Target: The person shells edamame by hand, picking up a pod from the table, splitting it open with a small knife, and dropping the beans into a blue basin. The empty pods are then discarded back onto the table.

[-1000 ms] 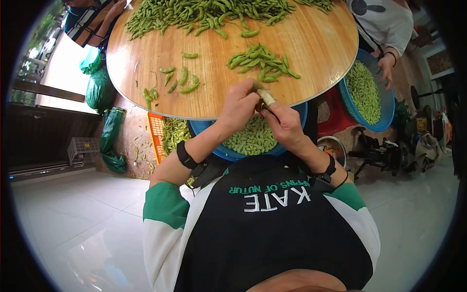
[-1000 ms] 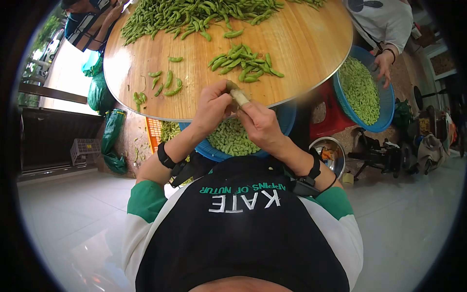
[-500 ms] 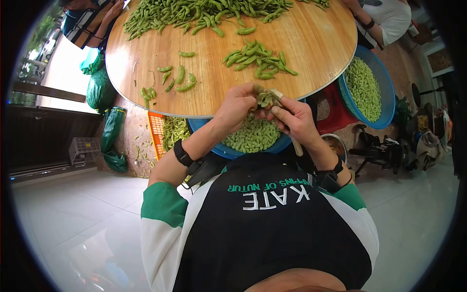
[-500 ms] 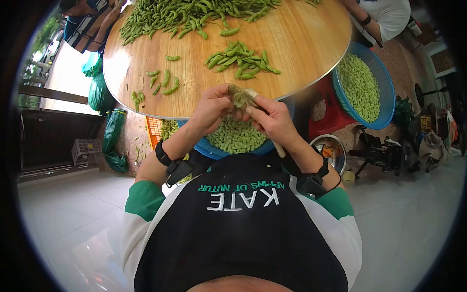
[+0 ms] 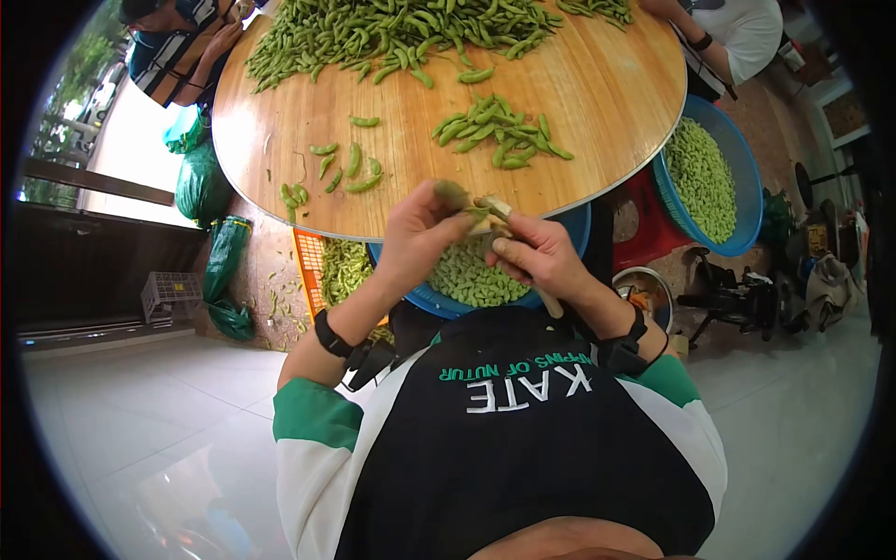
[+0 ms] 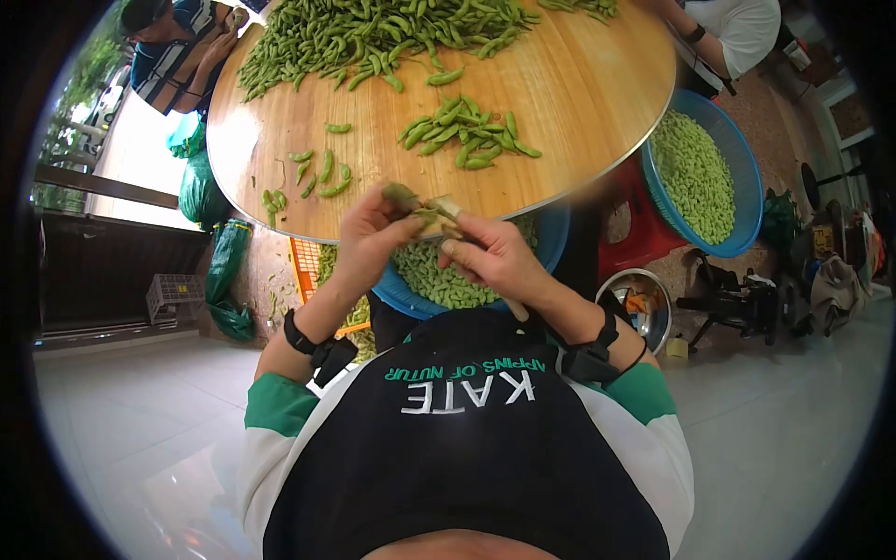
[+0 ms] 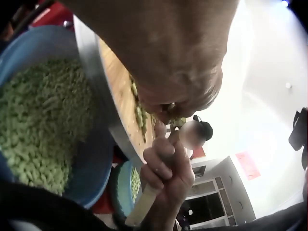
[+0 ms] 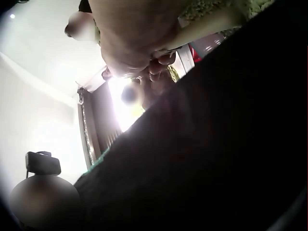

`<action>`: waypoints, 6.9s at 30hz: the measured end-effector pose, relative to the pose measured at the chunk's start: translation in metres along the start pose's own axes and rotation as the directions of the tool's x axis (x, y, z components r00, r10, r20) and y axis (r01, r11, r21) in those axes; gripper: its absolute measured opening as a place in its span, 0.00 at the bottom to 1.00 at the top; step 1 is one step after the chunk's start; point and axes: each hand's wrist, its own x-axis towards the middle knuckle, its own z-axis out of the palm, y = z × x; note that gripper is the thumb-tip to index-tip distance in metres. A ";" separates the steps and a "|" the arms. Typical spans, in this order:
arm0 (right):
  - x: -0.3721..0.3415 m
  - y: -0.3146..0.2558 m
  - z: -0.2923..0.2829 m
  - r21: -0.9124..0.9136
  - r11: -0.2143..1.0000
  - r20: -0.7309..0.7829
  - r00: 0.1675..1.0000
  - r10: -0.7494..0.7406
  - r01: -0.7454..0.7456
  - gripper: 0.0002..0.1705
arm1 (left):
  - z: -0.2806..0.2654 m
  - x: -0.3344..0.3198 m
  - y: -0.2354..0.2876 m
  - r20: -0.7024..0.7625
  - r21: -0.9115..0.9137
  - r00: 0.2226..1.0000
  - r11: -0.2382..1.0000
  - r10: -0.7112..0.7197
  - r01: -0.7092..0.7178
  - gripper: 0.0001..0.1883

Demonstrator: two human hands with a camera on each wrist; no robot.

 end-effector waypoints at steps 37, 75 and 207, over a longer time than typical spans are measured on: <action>0.023 -0.011 -0.012 0.466 0.884 0.035 0.997 -0.065 0.041 0.21 | 0.012 0.036 -0.002 0.056 0.160 0.996 0.985 -0.067 0.057 0.08; 0.022 -0.004 -0.007 0.715 0.685 0.071 0.988 0.135 -0.145 0.14 | 0.014 0.021 -0.005 0.330 0.816 0.792 0.267 0.515 -0.513 0.06; 0.031 0.010 -0.010 -0.826 0.468 -0.034 0.802 -0.596 0.313 0.13 | 0.034 -0.014 0.012 0.124 0.707 0.980 0.680 0.156 -0.198 0.02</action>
